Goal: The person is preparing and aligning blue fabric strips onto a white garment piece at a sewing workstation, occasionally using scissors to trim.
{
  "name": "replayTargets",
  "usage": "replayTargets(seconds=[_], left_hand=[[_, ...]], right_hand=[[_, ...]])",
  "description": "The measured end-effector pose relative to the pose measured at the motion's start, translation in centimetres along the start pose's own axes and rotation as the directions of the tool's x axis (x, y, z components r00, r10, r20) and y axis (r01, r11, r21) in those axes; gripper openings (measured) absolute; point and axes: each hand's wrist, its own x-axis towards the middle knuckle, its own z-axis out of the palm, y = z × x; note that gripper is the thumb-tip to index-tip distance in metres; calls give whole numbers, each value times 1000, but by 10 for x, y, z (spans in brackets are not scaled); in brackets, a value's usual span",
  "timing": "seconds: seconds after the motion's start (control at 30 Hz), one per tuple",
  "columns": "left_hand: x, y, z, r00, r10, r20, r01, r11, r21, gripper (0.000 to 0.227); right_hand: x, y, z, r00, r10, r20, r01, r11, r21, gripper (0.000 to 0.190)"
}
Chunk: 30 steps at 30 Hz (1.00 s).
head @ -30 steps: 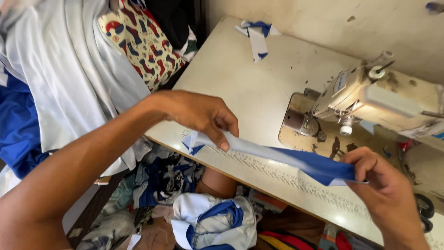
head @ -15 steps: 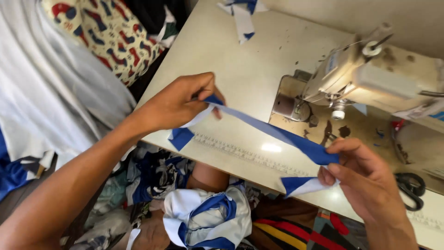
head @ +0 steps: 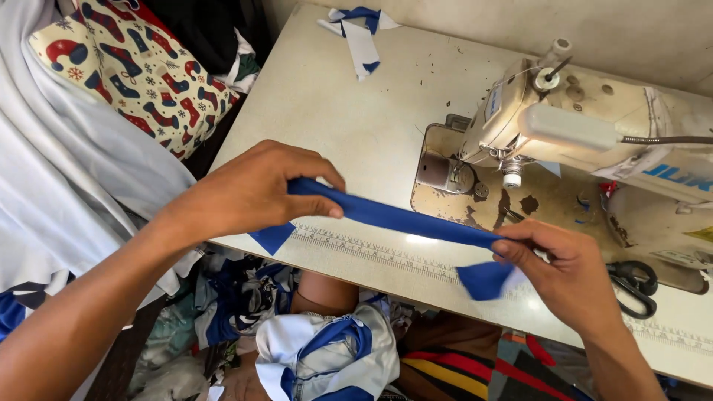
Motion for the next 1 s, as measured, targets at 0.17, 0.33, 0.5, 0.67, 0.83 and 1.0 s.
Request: replayTargets(seconds=[0.17, 0.33, 0.5, 0.67, 0.83, 1.0], left_hand=[[13, 0, -5, 997, 82, 5, -82, 997, 0, 24], [16, 15, -19, 970, 241, -20, -237, 935, -263, 22], [17, 35, -39, 985, 163, 51, -146, 958, -246, 7], [19, 62, -62, 967, 233, 104, -194, 936, -292, 18], [18, 92, -81, 941, 288, 178, -258, 950, -175, 21], [17, 125, -83, 873, 436, 220, -322, 852, -412, 18]], right_hand=[[-6, 13, -16, 987, -89, 135, 50, 963, 266, 10], [-10, 27, -26, 982, -54, 182, -38, 884, 466, 11], [-7, 25, -25, 935, -174, 310, -47, 803, 594, 13], [5, 27, -5, 881, -253, 400, -32, 811, 584, 12], [13, 29, 16, 830, -246, 500, -92, 824, 559, 14], [25, 31, 59, 833, -352, 427, -78, 690, 720, 15]])
